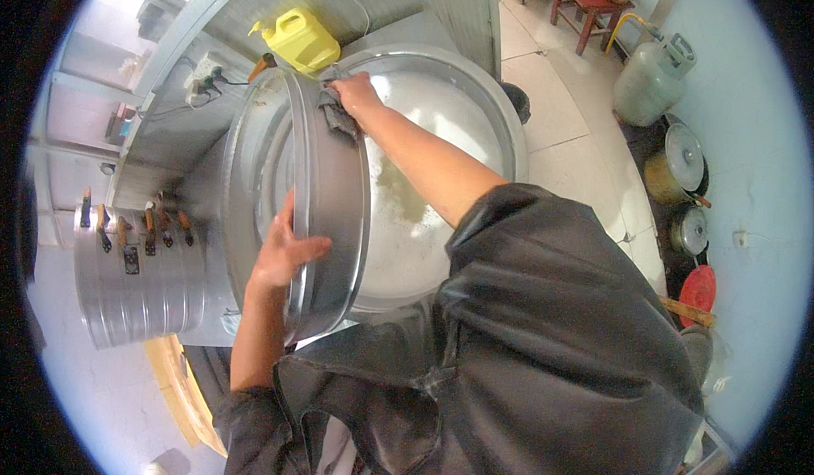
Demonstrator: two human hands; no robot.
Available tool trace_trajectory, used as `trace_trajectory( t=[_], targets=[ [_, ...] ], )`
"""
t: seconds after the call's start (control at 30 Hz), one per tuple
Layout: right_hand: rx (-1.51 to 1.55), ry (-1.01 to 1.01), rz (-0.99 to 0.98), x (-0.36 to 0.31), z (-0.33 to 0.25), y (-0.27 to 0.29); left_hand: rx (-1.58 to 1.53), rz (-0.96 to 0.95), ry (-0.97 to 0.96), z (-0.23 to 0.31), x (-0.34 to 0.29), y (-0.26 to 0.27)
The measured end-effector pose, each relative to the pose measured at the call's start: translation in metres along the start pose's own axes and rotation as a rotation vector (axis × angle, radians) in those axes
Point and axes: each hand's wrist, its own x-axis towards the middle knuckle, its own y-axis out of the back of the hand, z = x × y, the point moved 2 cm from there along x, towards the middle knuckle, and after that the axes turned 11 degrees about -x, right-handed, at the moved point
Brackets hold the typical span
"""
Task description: The person scrubs a large metal lid with a cloth in a soapy basin, rinses it, and places it on a stainless steel counter. They then wipe the counter surface with the cloth.
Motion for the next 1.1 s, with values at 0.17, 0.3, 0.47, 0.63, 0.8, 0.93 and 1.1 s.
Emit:
trace_trajectory(
  t=[0.17, 0.3, 0.47, 0.63, 0.8, 0.93, 1.1],
  targets=[
    [0.467, -0.188, -0.181, -0.086, 0.044, 0.009, -0.079, 0.088, -0.066, 0.007, 0.041, 0.006],
    [0.088, -0.022, -0.193, -0.155, 0.051, 0.024, -0.089, 0.130, -0.107, 0.020, 0.075, 0.015],
    [-0.965, 0.372, -0.272, -0.169, 0.075, 0.040, -0.260, 0.095, -0.038, 0.024, 0.082, 0.024],
    [-1.898, 0.847, -0.688, -0.151, 0.130, 0.033, -0.046, -0.139, -0.090, 0.009, 0.002, 0.034],
    [-1.316, 0.121, -0.450, -0.123, 0.120, 0.060, 0.116, -0.092, 0.125, -0.012, -0.064, 0.034],
    [-0.609, 0.319, -0.179, -0.110, 0.035, 0.083, 0.069, -0.030, 0.131, -0.016, -0.066, 0.035],
    [-0.503, 0.619, -0.070, -0.091, -0.072, 0.042, 0.003, -0.113, 0.091, -0.013, -0.046, 0.030]
  ],
)
